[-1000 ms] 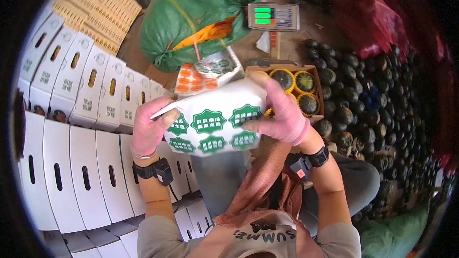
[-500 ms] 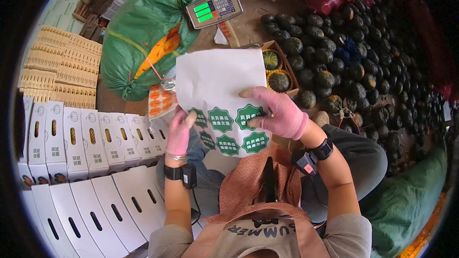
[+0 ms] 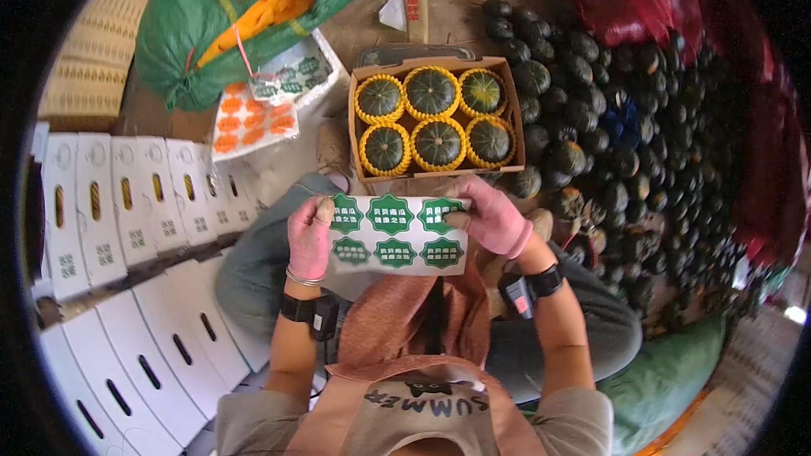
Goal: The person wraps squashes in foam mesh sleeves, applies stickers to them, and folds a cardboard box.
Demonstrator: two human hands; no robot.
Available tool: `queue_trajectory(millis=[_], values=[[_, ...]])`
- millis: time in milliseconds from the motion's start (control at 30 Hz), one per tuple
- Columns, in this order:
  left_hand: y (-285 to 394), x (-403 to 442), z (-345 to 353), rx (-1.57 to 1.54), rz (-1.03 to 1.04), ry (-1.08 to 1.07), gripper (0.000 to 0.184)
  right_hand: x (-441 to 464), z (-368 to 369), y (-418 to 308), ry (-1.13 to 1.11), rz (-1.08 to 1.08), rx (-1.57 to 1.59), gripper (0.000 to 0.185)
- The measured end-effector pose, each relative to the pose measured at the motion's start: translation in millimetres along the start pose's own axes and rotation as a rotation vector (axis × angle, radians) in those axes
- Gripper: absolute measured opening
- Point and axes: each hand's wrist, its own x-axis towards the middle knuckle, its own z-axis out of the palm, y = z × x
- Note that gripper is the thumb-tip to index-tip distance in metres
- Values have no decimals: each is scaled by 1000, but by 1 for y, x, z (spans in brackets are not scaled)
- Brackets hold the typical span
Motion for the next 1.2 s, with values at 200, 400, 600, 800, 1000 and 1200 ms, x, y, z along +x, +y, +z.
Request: queue_trajectory(millis=[200,400,600,800,1000,1200], values=[[-38,1,22,-85,-272,193,25,28,-3,22,28,-237,-398,16],[-95,17,8,-9,-275,87,24,83,-43,68,310,179,-213,27],[-84,14,11,36,-317,-10,24,135,-53,126,303,338,-621,56],[-92,18,14,-39,-293,-37,21,143,-44,125,367,459,-727,66],[-87,19,16,3,-248,-65,19,144,-23,92,395,523,-883,64],[-78,18,13,29,-269,-105,21,132,-23,103,179,-67,-1317,32]])
